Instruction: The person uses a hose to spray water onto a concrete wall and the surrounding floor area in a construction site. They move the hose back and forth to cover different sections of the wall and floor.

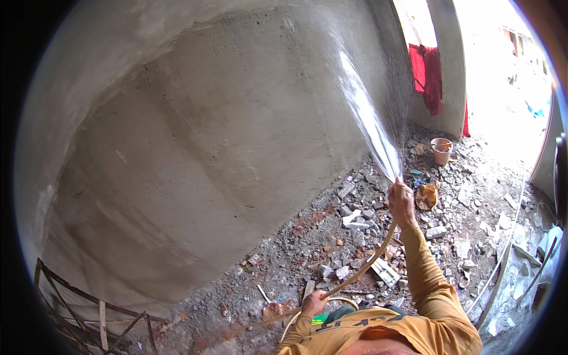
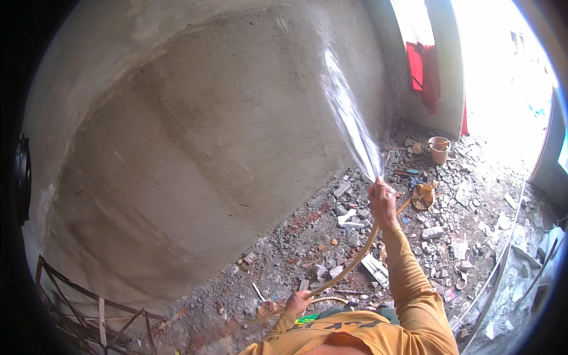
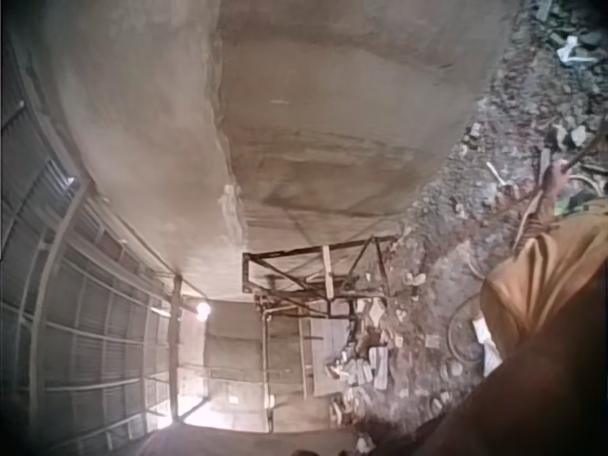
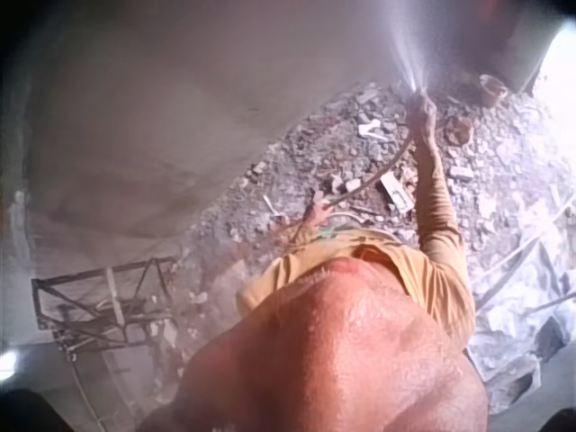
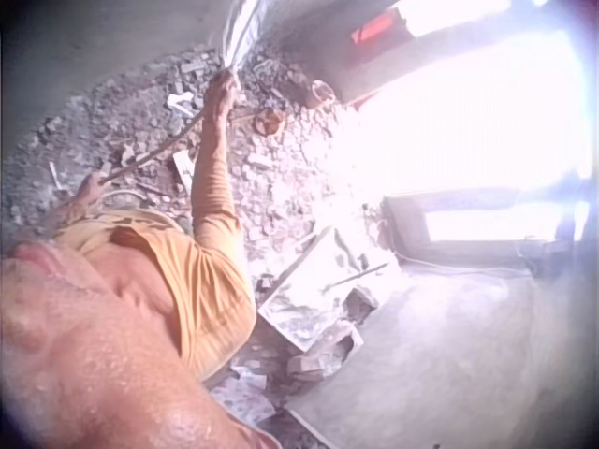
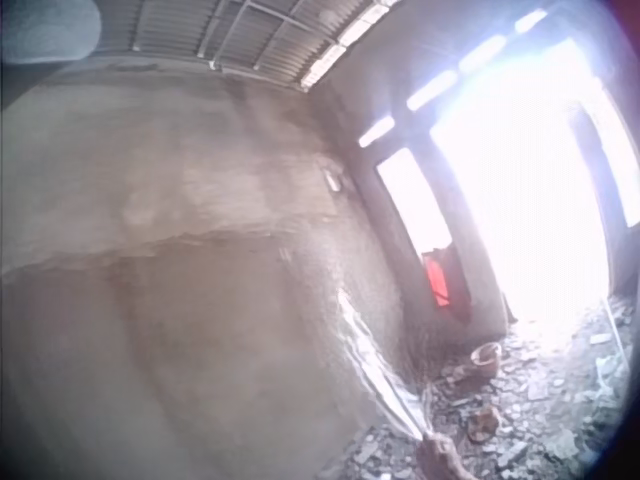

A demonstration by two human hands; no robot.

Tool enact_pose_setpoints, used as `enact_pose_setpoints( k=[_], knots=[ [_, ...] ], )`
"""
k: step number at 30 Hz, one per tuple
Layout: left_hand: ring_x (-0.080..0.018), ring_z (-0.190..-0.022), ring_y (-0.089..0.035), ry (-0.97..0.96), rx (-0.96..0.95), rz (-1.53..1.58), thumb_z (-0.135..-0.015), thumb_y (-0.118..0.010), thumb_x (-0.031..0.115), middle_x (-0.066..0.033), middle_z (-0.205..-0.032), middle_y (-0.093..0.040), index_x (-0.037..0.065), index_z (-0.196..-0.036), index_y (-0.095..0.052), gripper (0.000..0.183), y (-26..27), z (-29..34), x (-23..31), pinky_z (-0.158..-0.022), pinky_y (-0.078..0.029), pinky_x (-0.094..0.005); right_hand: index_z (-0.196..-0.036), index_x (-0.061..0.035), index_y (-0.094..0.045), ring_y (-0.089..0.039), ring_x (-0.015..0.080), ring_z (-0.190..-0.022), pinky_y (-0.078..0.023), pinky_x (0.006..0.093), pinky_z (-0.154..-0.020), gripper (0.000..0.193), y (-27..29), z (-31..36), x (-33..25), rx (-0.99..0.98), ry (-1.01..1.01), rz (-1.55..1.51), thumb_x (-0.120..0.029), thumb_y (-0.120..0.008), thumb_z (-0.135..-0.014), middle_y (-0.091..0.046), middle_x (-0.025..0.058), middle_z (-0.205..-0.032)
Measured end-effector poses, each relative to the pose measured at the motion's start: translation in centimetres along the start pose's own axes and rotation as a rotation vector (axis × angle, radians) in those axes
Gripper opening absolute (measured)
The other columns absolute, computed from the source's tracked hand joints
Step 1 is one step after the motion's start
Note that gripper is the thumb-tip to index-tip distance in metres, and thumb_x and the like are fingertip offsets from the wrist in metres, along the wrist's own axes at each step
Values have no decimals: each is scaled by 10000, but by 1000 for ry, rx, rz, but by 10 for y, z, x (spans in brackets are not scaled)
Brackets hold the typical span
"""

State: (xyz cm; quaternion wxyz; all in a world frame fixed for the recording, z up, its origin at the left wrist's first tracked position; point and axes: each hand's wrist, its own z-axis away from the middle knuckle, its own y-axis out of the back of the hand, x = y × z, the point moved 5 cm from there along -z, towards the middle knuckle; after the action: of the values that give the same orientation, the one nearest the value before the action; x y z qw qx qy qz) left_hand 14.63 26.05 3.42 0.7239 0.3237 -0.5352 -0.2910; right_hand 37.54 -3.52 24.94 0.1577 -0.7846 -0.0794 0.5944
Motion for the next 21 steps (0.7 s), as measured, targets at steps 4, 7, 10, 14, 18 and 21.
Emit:
enact_pose_setpoints(
  k=[4,7,10,14,18,21],
  knots=[
    [-306,-756,-600,-23,22,71,-760,-573,349,-116,-792,-626,154,-888,-620,238,-34,0,15,-634,-473,-387,-590,-50,-483,-338,69,-438,-259,231,-407,439,-10,-8,-13,-140,-70,145,-353,-375,-889,-373,-31,-488],
    [-260,-760,-613,64,-48,80,-748,-601,318,-108,-818,-631,111,-899,-619,257,-54,5,24,-653,-466,-342,-581,-55,-471,-324,72,-428,-256,238,-409,451,4,-16,-8,-161,-104,159,-357,-353,-894,-370,-32,-481],
    [-272,-756,-608,105,-59,67,-745,-595,332,-106,-808,-629,126,-901,-619,260,-64,8,30,-650,-461,-356,-576,-51,-452,-322,77,-421,-259,243,-416,455,21,-21,6,-112,-180,144,-353,-332,-894,-365,-30,-467],
    [-308,-735,-601,47,20,-39,-742,-567,373,-116,-785,-626,174,-868,-626,242,-81,7,9,-633,-474,-409,-596,-68,-454,-294,57,-368,-222,218,-339,449,8,-23,23,-229,-80,192,-386,-348,-894,-361,-43,-461],
    [-305,-732,-599,108,-70,16,-736,-561,321,-122,-775,-621,157,-846,-621,206,-75,8,9,-617,-463,-401,-629,-65,-487,-305,51,-399,-227,210,-367,442,-35,-10,24,-392,-98,321,-388,-352,-899,-354,-50,-478],
    [-305,-733,-598,195,-90,43,-728,-584,323,-121,-774,-620,149,-846,-619,212,-73,16,7,-619,-465,-392,-644,-38,-488,-368,90,-473,-295,244,-450,442,-65,-3,35,-541,-122,396,-368,-345,-899,-396,-13,-519]
  ],
)
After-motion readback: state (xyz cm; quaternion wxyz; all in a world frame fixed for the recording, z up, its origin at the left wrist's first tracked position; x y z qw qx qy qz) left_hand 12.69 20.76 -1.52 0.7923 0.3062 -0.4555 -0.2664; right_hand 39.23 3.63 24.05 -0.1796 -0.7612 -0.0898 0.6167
